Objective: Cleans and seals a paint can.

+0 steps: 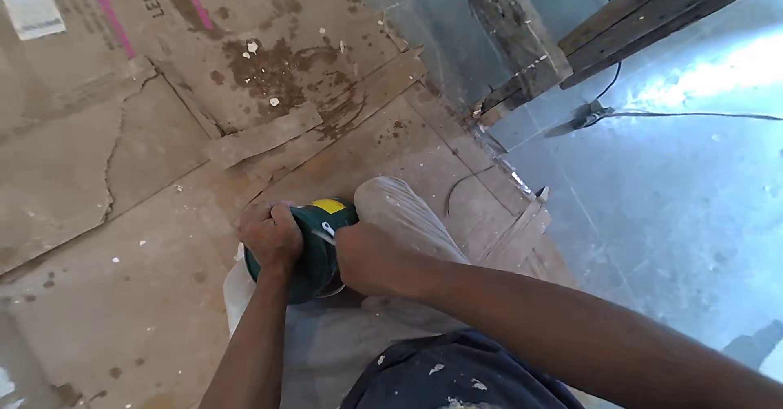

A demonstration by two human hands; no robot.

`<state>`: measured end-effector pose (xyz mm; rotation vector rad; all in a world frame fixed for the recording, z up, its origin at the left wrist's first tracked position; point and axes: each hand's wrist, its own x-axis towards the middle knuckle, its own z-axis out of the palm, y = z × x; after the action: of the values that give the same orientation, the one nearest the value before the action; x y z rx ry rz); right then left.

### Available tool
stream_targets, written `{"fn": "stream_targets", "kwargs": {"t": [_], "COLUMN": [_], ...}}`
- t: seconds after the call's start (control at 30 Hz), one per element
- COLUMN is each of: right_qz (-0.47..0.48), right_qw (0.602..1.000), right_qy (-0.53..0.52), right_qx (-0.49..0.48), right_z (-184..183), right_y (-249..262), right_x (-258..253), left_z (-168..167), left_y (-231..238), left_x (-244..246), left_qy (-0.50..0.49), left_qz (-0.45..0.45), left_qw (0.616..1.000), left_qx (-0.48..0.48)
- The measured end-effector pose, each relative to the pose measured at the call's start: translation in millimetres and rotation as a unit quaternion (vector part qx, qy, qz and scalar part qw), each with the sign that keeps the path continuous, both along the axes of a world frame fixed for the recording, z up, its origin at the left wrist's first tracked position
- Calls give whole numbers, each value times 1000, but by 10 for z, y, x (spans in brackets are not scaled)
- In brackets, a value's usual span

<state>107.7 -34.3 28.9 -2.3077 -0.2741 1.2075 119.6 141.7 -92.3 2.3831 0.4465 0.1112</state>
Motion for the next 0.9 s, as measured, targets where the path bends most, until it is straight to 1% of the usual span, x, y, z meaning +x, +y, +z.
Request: {"fn": "stream_targets", "kwargs": {"t": [0.07, 0.13, 0.17, 0.23, 0.33, 0.37, 0.4, 0.47, 0.5, 0.53, 0.57, 0.63, 0.7, 0.73, 0.8, 0.87, 0.9], "right_qz": [113, 190, 210, 230, 214, 200, 183, 147, 116, 78, 42, 6, 43, 87, 202, 306, 330], "right_qw": [991, 958, 934, 899, 884, 887, 905, 962, 978, 984, 981, 955, 920, 901, 853, 805, 793], "right_qy": [-76, -216, -290, -373, -414, -416, -382, -229, -175, -159, -188, -295, -389, -426, -476, -500, -505], "right_qx": [-10, -5, 0, 10, 24, 30, 33, 13, -3, -16, -24, -33, -12, 16, 69, 87, 86], "right_z": [35, -133, -254, -401, -516, -546, -532, -383, -324, -302, -334, -474, -597, -650, -746, -755, -753], "right_y": [-7, -83, -130, -201, -251, -273, -295, -269, -212, -146, -80, 18, -27, -115, -351, -525, -557], "right_x": [-35, -189, -251, -321, -367, -370, -358, -249, -218, -253, -342, -508, -507, -461, -275, -52, 14], "left_z": [36, 46, 42, 29, 8, 3, 1, 20, 21, 15, 10, 34, 45, 54, 66, 58, 47], "left_y": [4, 0, -10, -15, 6, 5, -9, -37, -36, -43, -59, -91, -87, -85, -84, -83, -85], "left_x": [11, 12, 15, 12, 17, 17, 15, 46, 70, 86, 100, 134, 192, 191, 158, 154, 168], "left_qy": [16, 28, 30, 33, 30, 26, 18, 17, 26, 38, 52, 78, 76, 74, 68, 69, 67], "left_qz": [0, 13, 19, 23, 20, 18, 17, 22, 25, 27, 31, 36, 39, 39, 34, 31, 33], "left_qw": [1000, 1000, 999, 999, 999, 1000, 1000, 1000, 999, 999, 998, 996, 996, 996, 997, 997, 997], "left_qx": [3, 6, 3, -5, -1, -1, 0, 0, 2, 6, 11, 10, 12, 12, 13, 20, 24]}}
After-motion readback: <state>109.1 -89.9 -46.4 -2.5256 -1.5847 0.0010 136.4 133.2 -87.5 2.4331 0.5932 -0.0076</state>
